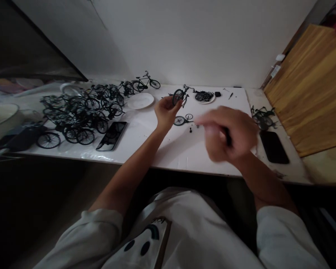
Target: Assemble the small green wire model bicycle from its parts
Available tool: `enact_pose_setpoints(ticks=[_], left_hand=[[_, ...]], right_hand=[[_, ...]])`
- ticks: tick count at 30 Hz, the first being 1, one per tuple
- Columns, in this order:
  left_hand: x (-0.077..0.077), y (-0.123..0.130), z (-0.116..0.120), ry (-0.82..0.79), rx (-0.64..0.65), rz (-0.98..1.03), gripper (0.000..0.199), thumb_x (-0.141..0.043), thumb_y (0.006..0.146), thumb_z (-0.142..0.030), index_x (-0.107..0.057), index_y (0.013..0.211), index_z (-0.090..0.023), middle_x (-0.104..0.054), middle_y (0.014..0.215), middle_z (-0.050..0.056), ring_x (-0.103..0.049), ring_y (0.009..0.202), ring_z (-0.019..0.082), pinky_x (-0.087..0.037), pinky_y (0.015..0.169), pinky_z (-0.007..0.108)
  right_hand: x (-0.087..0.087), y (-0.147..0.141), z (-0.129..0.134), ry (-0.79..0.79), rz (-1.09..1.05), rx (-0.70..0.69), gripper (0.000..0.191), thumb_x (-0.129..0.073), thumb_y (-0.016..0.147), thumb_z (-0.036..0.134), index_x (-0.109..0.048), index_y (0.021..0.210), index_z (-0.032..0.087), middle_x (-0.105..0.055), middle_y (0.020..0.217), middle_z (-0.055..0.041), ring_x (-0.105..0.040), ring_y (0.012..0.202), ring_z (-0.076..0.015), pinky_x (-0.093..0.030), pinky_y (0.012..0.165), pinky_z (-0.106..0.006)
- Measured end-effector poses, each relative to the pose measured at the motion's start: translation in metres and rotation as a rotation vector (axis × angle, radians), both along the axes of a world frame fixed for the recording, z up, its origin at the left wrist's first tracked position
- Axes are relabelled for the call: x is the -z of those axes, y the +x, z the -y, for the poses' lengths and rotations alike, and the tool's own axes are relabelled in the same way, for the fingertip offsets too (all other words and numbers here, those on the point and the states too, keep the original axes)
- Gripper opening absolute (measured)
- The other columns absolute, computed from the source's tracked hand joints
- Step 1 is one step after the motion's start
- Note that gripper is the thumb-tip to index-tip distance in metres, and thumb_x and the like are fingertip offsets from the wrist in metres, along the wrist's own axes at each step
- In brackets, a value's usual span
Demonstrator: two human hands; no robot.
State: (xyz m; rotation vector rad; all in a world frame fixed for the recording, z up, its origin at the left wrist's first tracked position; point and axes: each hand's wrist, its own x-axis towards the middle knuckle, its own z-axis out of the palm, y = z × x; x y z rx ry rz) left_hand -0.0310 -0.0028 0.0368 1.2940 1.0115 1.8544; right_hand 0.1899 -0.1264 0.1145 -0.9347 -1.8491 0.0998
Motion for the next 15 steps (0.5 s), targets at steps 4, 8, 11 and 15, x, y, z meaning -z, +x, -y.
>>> enact_pose_setpoints(ticks=[4,8,11,15], left_hand=[[-0.006,-0.010,-0.022,0.103,0.024,0.014,0.038,-0.100,0.077,-0.047,-0.081,0.095,-0.019,-0.079,0.085,0.003,-0.074,0.079,0.014,-0.063,0.074,0.026],[-0.014,-0.020,-0.045,0.124,0.019,-0.070,0.036,-0.097,0.081,-0.047,-0.080,0.097,-0.019,-0.080,0.089,0.003,-0.075,0.078,0.013,-0.061,0.069,0.024],[-0.019,-0.025,-0.059,0.141,0.013,-0.161,0.037,-0.096,0.082,-0.048,-0.080,0.098,-0.019,-0.080,0.089,0.004,-0.076,0.078,0.014,-0.061,0.065,0.023],[-0.027,-0.028,-0.076,0.216,-0.048,-0.261,0.045,-0.096,0.081,-0.056,-0.078,0.096,-0.018,-0.079,0.085,0.003,-0.076,0.077,0.015,-0.063,0.067,0.023]], right_hand=[[0.010,-0.017,-0.051,-0.009,0.294,-0.058,0.028,-0.064,0.109,0.040,-0.087,0.113,0.026,-0.074,0.075,-0.0006,-0.062,0.064,-0.0169,-0.051,0.071,-0.034],[0.040,-0.019,-0.098,-0.357,0.719,-0.002,0.023,-0.069,0.106,0.028,-0.089,0.116,0.025,-0.087,0.103,-0.0066,-0.074,0.084,-0.0215,-0.050,0.080,-0.034],[0.056,-0.017,-0.106,-0.411,0.788,-0.027,0.026,-0.067,0.109,0.030,-0.089,0.123,0.024,-0.088,0.116,-0.0089,-0.079,0.097,-0.0251,-0.053,0.087,-0.036],[0.060,-0.021,-0.104,-0.421,0.823,0.019,0.028,-0.066,0.111,0.031,-0.087,0.128,0.024,-0.086,0.129,-0.0096,-0.080,0.111,-0.0296,-0.054,0.090,-0.039]])
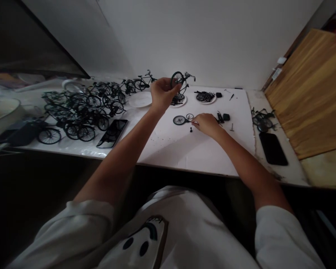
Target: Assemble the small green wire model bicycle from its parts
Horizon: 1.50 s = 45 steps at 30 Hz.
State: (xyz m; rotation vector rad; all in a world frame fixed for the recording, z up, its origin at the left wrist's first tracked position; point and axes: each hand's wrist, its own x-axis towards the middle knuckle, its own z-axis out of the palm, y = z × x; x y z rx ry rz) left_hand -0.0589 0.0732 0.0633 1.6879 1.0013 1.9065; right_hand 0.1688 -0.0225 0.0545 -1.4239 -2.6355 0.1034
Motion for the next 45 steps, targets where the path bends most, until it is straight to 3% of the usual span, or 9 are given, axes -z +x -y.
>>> enact_pose_setpoints(ticks=[6,12,15,21,26,31,36,41,45], left_hand=[[0.007,0.013,-0.011,0.074,-0.067,-0.047,0.054,-0.089,0.085,-0.068,-0.077,0.104,-0.019,-0.082,0.096,0.007,-0.081,0.086,0.019,-0.071,0.079,0.031],[0.041,0.033,0.008,0.018,-0.139,-0.028,0.029,-0.084,0.094,-0.043,-0.077,0.109,-0.020,-0.084,0.098,0.006,-0.080,0.084,0.016,-0.069,0.078,0.026],[0.051,0.033,0.020,0.005,-0.130,-0.029,0.022,-0.083,0.093,-0.034,-0.077,0.108,-0.020,-0.084,0.099,0.006,-0.079,0.084,0.015,-0.068,0.076,0.025],[0.052,0.031,0.028,0.027,-0.163,-0.117,0.020,-0.081,0.094,-0.032,-0.078,0.111,-0.021,-0.083,0.101,0.006,-0.079,0.086,0.015,-0.066,0.074,0.024],[0.054,0.038,0.033,0.108,-0.165,-0.214,0.018,-0.079,0.097,-0.028,-0.079,0.113,-0.021,-0.083,0.103,0.006,-0.079,0.089,0.015,-0.067,0.082,0.028],[0.054,0.043,0.038,0.127,-0.173,-0.270,0.016,-0.078,0.099,-0.029,-0.078,0.113,-0.021,-0.084,0.105,0.007,-0.079,0.091,0.016,-0.068,0.084,0.029],[0.053,0.044,0.039,0.168,-0.133,-0.244,0.016,-0.079,0.098,-0.029,-0.080,0.113,-0.023,-0.084,0.103,0.006,-0.079,0.091,0.017,-0.068,0.082,0.030],[0.050,0.045,0.041,0.145,-0.114,-0.230,0.015,-0.080,0.097,-0.027,-0.080,0.111,-0.023,-0.083,0.104,0.007,-0.080,0.093,0.018,-0.068,0.082,0.030],[0.047,0.048,0.047,0.149,-0.099,-0.230,0.015,-0.081,0.096,-0.029,-0.081,0.110,-0.022,-0.084,0.102,0.006,-0.080,0.091,0.017,-0.069,0.082,0.030]], right_hand=[[0.007,-0.007,-0.001,-0.018,0.119,-0.009,0.030,-0.062,0.112,0.031,-0.087,0.126,0.024,-0.085,0.131,-0.0105,-0.080,0.118,-0.0332,-0.054,0.088,-0.039],[0.019,-0.006,-0.001,-0.004,0.061,-0.020,0.029,-0.063,0.112,0.031,-0.087,0.128,0.027,-0.085,0.133,-0.0080,-0.079,0.120,-0.0304,-0.054,0.095,-0.038],[0.020,-0.007,0.001,0.010,0.091,-0.009,0.033,-0.057,0.114,0.033,-0.087,0.127,0.027,-0.085,0.131,-0.0090,-0.080,0.117,-0.0302,-0.054,0.092,-0.038],[0.019,-0.007,0.005,-0.035,0.063,0.054,0.030,-0.059,0.113,0.028,-0.087,0.123,0.025,-0.085,0.129,-0.0092,-0.080,0.116,-0.0293,-0.052,0.091,-0.036],[0.018,-0.007,0.008,-0.066,0.059,0.081,0.024,-0.062,0.112,0.029,-0.084,0.121,0.022,-0.086,0.125,-0.0105,-0.080,0.116,-0.0301,-0.052,0.092,-0.035],[0.019,-0.009,0.016,-0.033,0.141,0.076,0.028,-0.051,0.112,0.014,-0.077,0.123,0.016,-0.082,0.126,-0.0166,-0.078,0.111,-0.0293,-0.052,0.086,-0.035],[0.022,-0.007,0.018,0.063,0.155,0.038,0.034,-0.045,0.106,0.003,-0.073,0.124,0.012,-0.077,0.124,-0.0193,-0.071,0.118,-0.0313,-0.050,0.082,-0.036],[0.027,0.003,0.008,0.126,-0.092,0.097,0.029,-0.044,0.107,0.007,-0.068,0.119,0.018,-0.066,0.132,-0.0167,-0.068,0.112,-0.0275,-0.046,0.072,-0.034],[0.031,0.008,-0.001,0.182,-0.482,0.120,0.018,-0.042,0.108,0.015,-0.058,0.111,0.023,-0.059,0.125,-0.0120,-0.066,0.102,-0.0229,-0.052,0.082,-0.035]])
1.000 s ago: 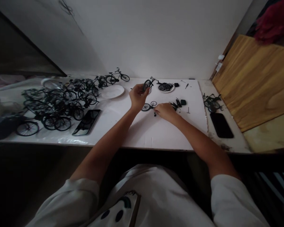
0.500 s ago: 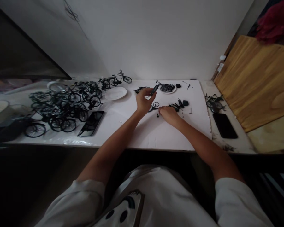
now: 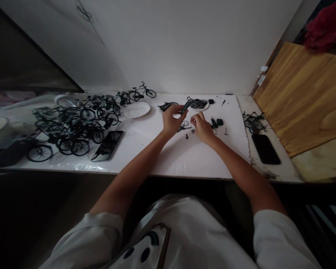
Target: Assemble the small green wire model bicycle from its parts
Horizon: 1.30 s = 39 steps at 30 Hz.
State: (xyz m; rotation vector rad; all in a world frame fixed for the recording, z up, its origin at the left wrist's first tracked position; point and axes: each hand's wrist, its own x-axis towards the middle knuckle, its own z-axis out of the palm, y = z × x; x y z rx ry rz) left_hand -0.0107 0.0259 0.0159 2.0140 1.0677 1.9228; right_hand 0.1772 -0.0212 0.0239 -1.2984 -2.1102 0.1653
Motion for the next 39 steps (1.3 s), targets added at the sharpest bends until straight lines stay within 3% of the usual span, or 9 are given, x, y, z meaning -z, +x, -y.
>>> enact_pose_setpoints(ticks=[3,7,10,14,22,29,39], left_hand=[[-0.002,0.005,0.006,-0.003,0.057,0.013,0.018,-0.081,0.098,-0.036,-0.081,0.109,-0.021,-0.084,0.104,0.007,-0.081,0.090,0.016,-0.071,0.081,0.029],[-0.001,0.012,0.013,-0.044,0.151,0.060,0.034,-0.082,0.098,-0.050,-0.080,0.108,-0.018,-0.084,0.106,0.010,-0.083,0.089,0.018,-0.074,0.079,0.030],[0.001,0.016,0.017,-0.084,0.165,0.050,0.037,-0.083,0.097,-0.054,-0.081,0.107,-0.018,-0.084,0.105,0.010,-0.083,0.089,0.018,-0.076,0.079,0.032],[0.002,0.019,0.021,-0.091,0.200,0.005,0.029,-0.083,0.097,-0.046,-0.082,0.109,-0.019,-0.084,0.103,0.009,-0.084,0.088,0.018,-0.076,0.080,0.031],[0.001,0.019,0.024,-0.092,0.233,0.000,0.026,-0.084,0.095,-0.041,-0.084,0.110,-0.020,-0.085,0.103,0.008,-0.083,0.091,0.018,-0.076,0.080,0.030],[0.002,0.019,0.025,-0.062,0.231,-0.011,0.022,-0.083,0.095,-0.036,-0.084,0.111,-0.021,-0.085,0.103,0.007,-0.084,0.091,0.018,-0.076,0.081,0.031],[0.001,0.020,0.027,-0.092,0.212,0.004,0.026,-0.082,0.095,-0.042,-0.084,0.108,-0.020,-0.085,0.101,0.008,-0.083,0.089,0.017,-0.075,0.079,0.030]], right_hand=[[-0.001,0.002,-0.005,0.213,-0.248,0.033,0.014,-0.038,0.109,0.018,-0.049,0.104,0.027,-0.056,0.115,-0.0108,-0.061,0.108,-0.0244,-0.054,0.095,-0.040],[-0.003,0.003,-0.008,0.362,-0.386,0.035,0.012,-0.037,0.112,0.028,-0.045,0.102,0.028,-0.054,0.107,-0.0104,-0.058,0.105,-0.0265,-0.054,0.096,-0.044],[-0.001,0.003,-0.008,0.312,-0.395,0.035,0.012,-0.037,0.112,0.030,-0.045,0.103,0.028,-0.055,0.109,-0.0110,-0.058,0.105,-0.0269,-0.055,0.096,-0.046],[0.002,0.001,-0.007,0.256,-0.393,0.028,0.011,-0.037,0.110,0.028,-0.047,0.106,0.028,-0.057,0.112,-0.0120,-0.060,0.108,-0.0272,-0.058,0.095,-0.045],[0.003,-0.001,-0.005,0.242,-0.330,0.066,0.019,-0.037,0.109,0.020,-0.054,0.111,0.027,-0.059,0.116,-0.0133,-0.061,0.117,-0.0290,-0.056,0.110,-0.051],[0.007,-0.002,-0.007,0.271,-0.339,0.073,0.019,-0.035,0.112,0.026,-0.053,0.110,0.028,-0.057,0.114,-0.0125,-0.061,0.113,-0.0276,-0.057,0.108,-0.048],[0.008,-0.001,-0.007,0.303,-0.340,0.037,0.017,-0.034,0.115,0.031,-0.051,0.113,0.027,-0.058,0.113,-0.0129,-0.063,0.110,-0.0271,-0.058,0.106,-0.045]])
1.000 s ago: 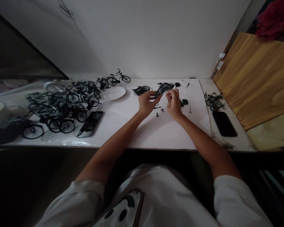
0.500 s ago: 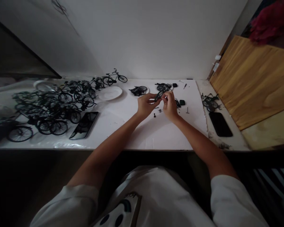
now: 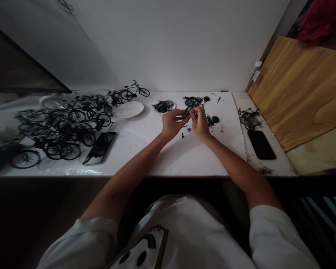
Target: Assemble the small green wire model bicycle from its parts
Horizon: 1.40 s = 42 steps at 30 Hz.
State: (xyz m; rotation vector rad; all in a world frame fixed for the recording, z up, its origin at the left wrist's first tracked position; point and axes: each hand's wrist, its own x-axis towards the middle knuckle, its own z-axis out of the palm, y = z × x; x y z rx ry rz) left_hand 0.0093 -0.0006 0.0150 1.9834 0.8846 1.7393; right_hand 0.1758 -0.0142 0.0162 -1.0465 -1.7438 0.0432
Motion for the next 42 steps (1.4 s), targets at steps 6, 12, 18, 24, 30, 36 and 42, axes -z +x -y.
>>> enact_pose_setpoints(ticks=[6,12,18,24,30,36,42], left_hand=[[-0.001,-0.001,0.000,0.010,-0.013,-0.012,0.024,-0.082,0.095,-0.039,-0.084,0.108,-0.019,-0.085,0.100,0.008,-0.082,0.089,0.017,-0.075,0.079,0.028],[-0.001,-0.001,0.000,0.001,-0.008,-0.012,0.024,-0.082,0.095,-0.038,-0.084,0.110,-0.020,-0.084,0.100,0.008,-0.082,0.089,0.017,-0.075,0.080,0.028],[0.001,-0.001,-0.001,0.015,-0.009,-0.007,0.024,-0.083,0.095,-0.038,-0.084,0.109,-0.018,-0.084,0.100,0.008,-0.082,0.089,0.017,-0.074,0.079,0.028],[0.003,-0.001,-0.003,0.011,-0.015,0.014,0.025,-0.086,0.094,-0.037,-0.084,0.109,-0.018,-0.084,0.099,0.006,-0.082,0.087,0.015,-0.074,0.078,0.024],[0.006,-0.001,-0.007,0.039,-0.039,0.025,0.028,-0.085,0.096,-0.042,-0.083,0.108,-0.018,-0.084,0.098,0.006,-0.083,0.087,0.015,-0.075,0.077,0.025],[0.007,-0.002,-0.007,0.035,-0.028,0.024,0.028,-0.085,0.096,-0.041,-0.082,0.110,-0.017,-0.084,0.103,0.008,-0.084,0.086,0.016,-0.075,0.077,0.026],[0.009,-0.002,-0.009,0.067,-0.068,0.006,0.027,-0.082,0.099,-0.041,-0.081,0.112,-0.017,-0.084,0.103,0.008,-0.084,0.089,0.015,-0.074,0.077,0.024]], right_hand=[[-0.002,-0.002,0.004,-0.041,0.010,0.026,0.019,-0.035,0.116,0.030,-0.053,0.119,0.027,-0.060,0.116,-0.0125,-0.065,0.114,-0.0265,-0.058,0.108,-0.044],[-0.007,-0.002,0.006,-0.102,0.009,0.025,0.021,-0.037,0.115,0.026,-0.058,0.120,0.026,-0.061,0.120,-0.0140,-0.065,0.116,-0.0272,-0.061,0.103,-0.044],[-0.006,0.003,0.001,-0.037,-0.019,-0.015,0.016,-0.043,0.114,0.028,-0.058,0.111,0.025,-0.062,0.114,-0.0130,-0.065,0.112,-0.0278,-0.061,0.103,-0.047],[-0.003,0.006,-0.006,0.084,-0.089,-0.128,0.028,-0.046,0.117,0.049,-0.061,0.111,0.026,-0.064,0.108,-0.0098,-0.066,0.102,-0.0264,-0.062,0.090,-0.047],[-0.006,0.003,-0.001,0.148,-0.095,-0.136,0.023,-0.051,0.117,0.045,-0.065,0.113,0.027,-0.065,0.106,-0.0072,-0.062,0.083,-0.0195,-0.057,0.071,-0.039],[-0.012,0.001,0.007,0.120,-0.111,-0.125,0.019,-0.057,0.113,0.041,-0.068,0.111,0.026,-0.066,0.104,-0.0064,-0.055,0.070,-0.0158,-0.054,0.065,-0.037],[-0.020,0.001,0.013,0.192,-0.143,-0.138,0.015,-0.068,0.107,0.035,-0.078,0.108,0.024,-0.064,0.090,-0.0026,-0.050,0.061,-0.0125,-0.044,0.055,-0.032]])
